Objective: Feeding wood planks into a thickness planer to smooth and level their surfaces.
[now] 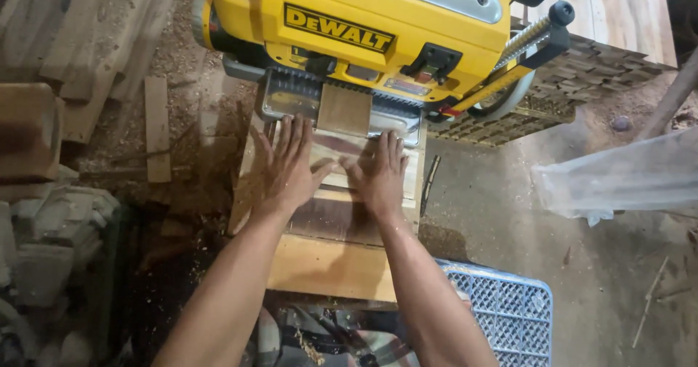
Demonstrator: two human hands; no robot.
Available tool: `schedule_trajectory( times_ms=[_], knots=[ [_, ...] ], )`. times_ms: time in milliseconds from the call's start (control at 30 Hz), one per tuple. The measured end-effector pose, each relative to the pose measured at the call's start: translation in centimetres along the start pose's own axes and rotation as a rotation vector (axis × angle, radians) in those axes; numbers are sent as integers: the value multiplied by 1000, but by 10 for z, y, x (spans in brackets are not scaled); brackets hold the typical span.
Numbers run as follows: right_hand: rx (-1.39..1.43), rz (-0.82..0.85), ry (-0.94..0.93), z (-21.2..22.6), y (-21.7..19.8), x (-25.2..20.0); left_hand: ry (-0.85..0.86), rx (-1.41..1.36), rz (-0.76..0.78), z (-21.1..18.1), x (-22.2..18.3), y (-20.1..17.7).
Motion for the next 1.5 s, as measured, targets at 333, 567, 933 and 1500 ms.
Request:
schedule_trajectory(
  times_ms=[333,567,933,1500],
  knots=[
    [-168,-7,6,9,5,-9,111,148,-217,-9,-7,-1],
    [-216,10,8,10,9,-8,103,109,-188,-6,-5,3],
    [-75,2,46,11,1,-8,49,2,-144,-4,-3,-2],
    [-143,-45,2,15,0,-11,58,56,-191,-7,-5,-3]
  ],
)
Point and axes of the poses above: each hand's wrist, its own x-axis towards the middle knuckle, its own y-axis out of the palm, z = x × y, the point moved 8 cm from there along x, towards the middle knuckle, and after that the axes turned 1 degree about -z, right-handed, at the moved point
